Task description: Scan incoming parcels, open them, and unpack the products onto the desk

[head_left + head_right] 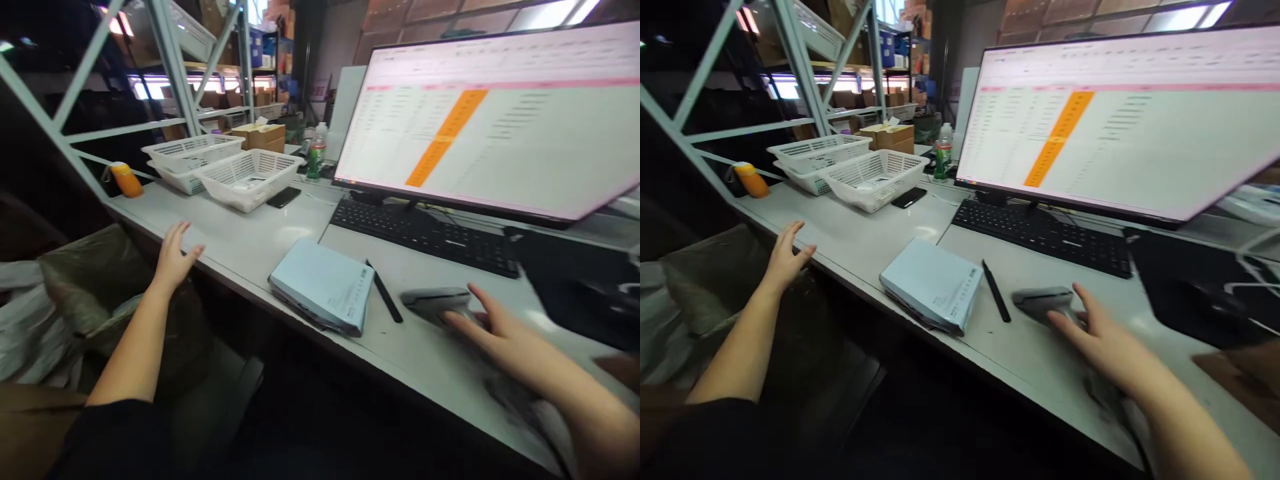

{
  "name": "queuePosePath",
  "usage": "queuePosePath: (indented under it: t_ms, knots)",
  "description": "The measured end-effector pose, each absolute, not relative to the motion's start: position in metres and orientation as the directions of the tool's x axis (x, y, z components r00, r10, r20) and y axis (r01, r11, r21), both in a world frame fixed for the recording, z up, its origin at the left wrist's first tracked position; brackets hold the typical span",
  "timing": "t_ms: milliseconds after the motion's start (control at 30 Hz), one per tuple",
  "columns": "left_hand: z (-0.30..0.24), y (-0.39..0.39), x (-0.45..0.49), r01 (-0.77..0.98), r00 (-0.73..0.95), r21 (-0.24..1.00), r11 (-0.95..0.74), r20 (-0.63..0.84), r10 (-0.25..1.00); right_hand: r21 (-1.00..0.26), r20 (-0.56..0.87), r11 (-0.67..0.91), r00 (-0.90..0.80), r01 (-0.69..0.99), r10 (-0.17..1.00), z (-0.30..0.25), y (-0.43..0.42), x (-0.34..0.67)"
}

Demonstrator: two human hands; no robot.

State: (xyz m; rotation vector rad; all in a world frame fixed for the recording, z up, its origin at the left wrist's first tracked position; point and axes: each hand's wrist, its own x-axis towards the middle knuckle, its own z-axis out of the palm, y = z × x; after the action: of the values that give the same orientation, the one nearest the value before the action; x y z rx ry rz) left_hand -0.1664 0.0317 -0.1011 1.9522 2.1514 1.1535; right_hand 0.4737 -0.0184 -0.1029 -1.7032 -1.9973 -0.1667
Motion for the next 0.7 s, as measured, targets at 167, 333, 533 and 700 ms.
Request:
queuePosePath:
  t_ms: [167, 333, 533, 700]
  knots:
    - [-0.106, 0.019, -0.039, 0.614, 0.269, 0.684, -0.393, 0.287, 0.919, -0.229, 0.506, 0.219, -0.076, 0.948, 0.859, -0.076, -0.070, 0.395]
    - [-0.130, 0.012, 0.014, 0.377, 0.185, 0.887, -0.268, 0.211, 0.960, -0.318, 0.367, 0.372, -0.248, 0.872, 0.896, -0.114, -0.094, 0.319]
    - [-0.125, -0.017, 0.029, 0.102, -0.018, 0.893, -0.439, 0.443, 0.896, -0.522, 0.490, 0.435, -0.160, 0.733, 0.857, -0.139, -0.092, 0.289]
    - [-0.135, -0.028, 0.034, 0.068, 0.026, 0.853, -0.518, 0.517, 0.855, -0.442, 0.775, 0.679, -0.132, 0.586, 0.618, -0.125, -0.084, 0.300]
